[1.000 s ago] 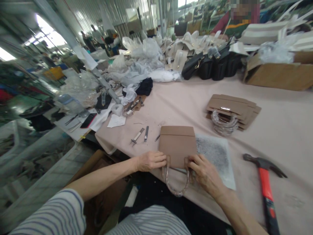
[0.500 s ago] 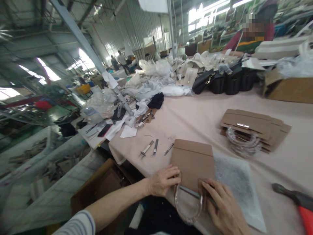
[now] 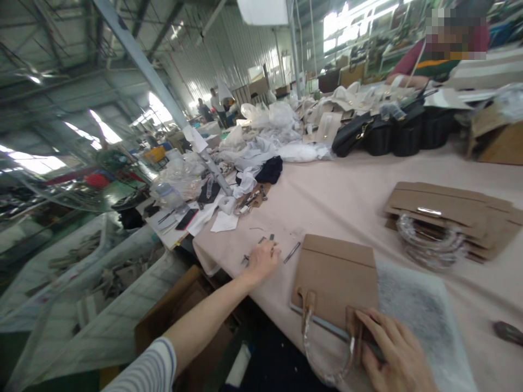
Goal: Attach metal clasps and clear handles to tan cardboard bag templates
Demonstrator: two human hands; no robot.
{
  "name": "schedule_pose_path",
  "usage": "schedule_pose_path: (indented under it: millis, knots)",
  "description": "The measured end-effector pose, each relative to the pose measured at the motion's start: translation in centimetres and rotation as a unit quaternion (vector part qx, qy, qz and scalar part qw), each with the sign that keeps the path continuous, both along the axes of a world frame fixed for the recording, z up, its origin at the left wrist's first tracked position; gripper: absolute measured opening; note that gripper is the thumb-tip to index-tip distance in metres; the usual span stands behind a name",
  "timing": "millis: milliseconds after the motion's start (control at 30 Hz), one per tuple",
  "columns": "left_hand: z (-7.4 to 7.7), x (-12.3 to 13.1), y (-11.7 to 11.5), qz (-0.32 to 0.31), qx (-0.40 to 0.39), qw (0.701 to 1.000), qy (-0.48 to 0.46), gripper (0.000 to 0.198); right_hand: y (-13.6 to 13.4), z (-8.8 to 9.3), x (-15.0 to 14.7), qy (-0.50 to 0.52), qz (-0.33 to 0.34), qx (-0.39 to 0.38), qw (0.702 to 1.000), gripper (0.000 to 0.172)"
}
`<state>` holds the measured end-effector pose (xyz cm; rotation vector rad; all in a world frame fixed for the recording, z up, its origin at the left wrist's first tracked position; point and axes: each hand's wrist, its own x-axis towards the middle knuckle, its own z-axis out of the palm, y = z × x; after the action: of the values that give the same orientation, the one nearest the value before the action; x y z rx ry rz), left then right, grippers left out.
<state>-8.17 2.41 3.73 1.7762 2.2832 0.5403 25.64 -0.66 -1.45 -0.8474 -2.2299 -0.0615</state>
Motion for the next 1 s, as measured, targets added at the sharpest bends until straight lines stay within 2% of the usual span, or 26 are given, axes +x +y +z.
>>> schedule_pose_path:
  millis: [33,100,167,300,467,600,700,767,900,933,1000]
  knots:
    - [0.6,-0.7,0.9,0.053,-0.053,0.997,0.016,0.029,0.0,0.0,-0.1,-0.001,-0.004,-0.001,1.0,0.034]
    - [1.2,-1.9,2.7,0.1,-0.147,0.984,0.016,0.036,-0.2,-0.1,-0.2,-0.002,-0.013,-0.014,1.0,0.033]
    - [1.1,-2.7,4.1,0.105,-0.201,0.974,-0.002,0.032,-0.5,-0.2,-0.2,-0.001,-0.018,-0.042,0.999,0.033]
    - [0.3,-3.4,5.8,0.107,-0.266,0.957,-0.043,0.009,-0.8,-0.5,0.0,-0.004,-0.019,-0.092,0.996,0.035]
    - [0.4,-3.8,5.3,0.102,-0.266,0.949,-0.136,0.011,-1.0,-0.4,0.1,-0.009,-0.019,-0.102,0.995,0.034]
    - [0.7,-3.7,3.3,0.086,-0.231,0.931,-0.268,0.01,-1.2,-0.3,0.0,-0.012,-0.02,-0.11,0.994,0.033]
    - [0.6,-2.6,1.6,0.064,-0.201,0.908,-0.363,0.011,-1.3,-0.1,-0.1,-0.015,-0.028,-0.117,0.993,0.034]
    - [0.3,-1.3,0.5,0.039,-0.164,0.867,-0.468,0.024,-1.3,0.1,-0.2,-0.014,-0.029,-0.123,0.992,0.034]
    - [-0.4,2.5,-1.0,-0.019,-0.071,0.719,-0.691,0.065,-1.3,0.4,-0.3,-0.013,-0.025,-0.133,0.991,0.032]
    - [-0.6,3.5,-1.2,-0.026,-0.06,0.701,-0.71,0.069,-1.3,0.5,-0.3,-0.013,-0.026,-0.134,0.991,0.032]
    - [-1.1,5.2,-1.4,-0.035,-0.042,0.69,-0.722,0.064,-1.3,0.5,-0.3,-0.014,-0.027,-0.137,0.99,0.032]
